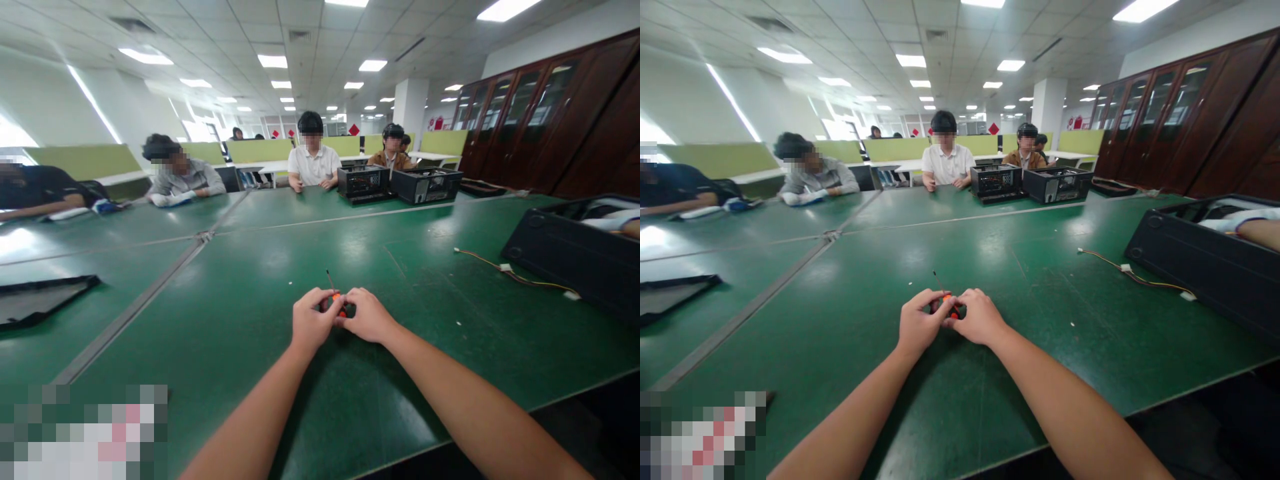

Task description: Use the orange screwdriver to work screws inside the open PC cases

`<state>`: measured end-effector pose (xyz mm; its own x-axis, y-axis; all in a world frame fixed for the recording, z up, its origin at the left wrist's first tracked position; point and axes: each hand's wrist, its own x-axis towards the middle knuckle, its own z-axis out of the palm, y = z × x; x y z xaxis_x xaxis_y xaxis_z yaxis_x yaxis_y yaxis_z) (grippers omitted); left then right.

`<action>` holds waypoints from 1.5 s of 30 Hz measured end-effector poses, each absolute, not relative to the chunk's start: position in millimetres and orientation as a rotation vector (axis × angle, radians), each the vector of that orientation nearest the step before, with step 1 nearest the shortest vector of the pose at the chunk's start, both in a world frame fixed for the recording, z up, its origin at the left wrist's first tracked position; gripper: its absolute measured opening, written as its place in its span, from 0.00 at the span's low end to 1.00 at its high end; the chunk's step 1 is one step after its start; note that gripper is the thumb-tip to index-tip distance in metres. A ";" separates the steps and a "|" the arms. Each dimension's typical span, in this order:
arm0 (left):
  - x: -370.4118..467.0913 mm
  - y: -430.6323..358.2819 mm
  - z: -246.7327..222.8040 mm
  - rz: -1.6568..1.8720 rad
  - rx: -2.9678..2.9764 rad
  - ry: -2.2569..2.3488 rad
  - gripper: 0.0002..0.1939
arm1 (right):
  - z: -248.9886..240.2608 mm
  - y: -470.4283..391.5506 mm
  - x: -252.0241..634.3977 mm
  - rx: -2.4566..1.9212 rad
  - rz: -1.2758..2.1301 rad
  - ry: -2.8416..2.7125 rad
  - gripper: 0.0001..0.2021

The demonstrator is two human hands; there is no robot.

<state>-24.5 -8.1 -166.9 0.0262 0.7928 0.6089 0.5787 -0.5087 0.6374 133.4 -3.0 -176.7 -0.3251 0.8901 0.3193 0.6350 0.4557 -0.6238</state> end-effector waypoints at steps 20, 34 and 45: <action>-18.2 -13.5 -166.4 1.438 2.035 1.388 0.09 | -178.7 -4.4 131.4 -1.288 0.554 -2.096 0.11; -16.7 -17.0 -167.5 1.411 2.037 1.392 0.11 | -185.1 -3.3 131.0 -1.261 0.572 -2.092 0.06; -16.9 -16.0 -165.8 1.402 2.018 1.415 0.11 | -177.1 -5.0 129.4 -1.238 0.581 -2.053 0.03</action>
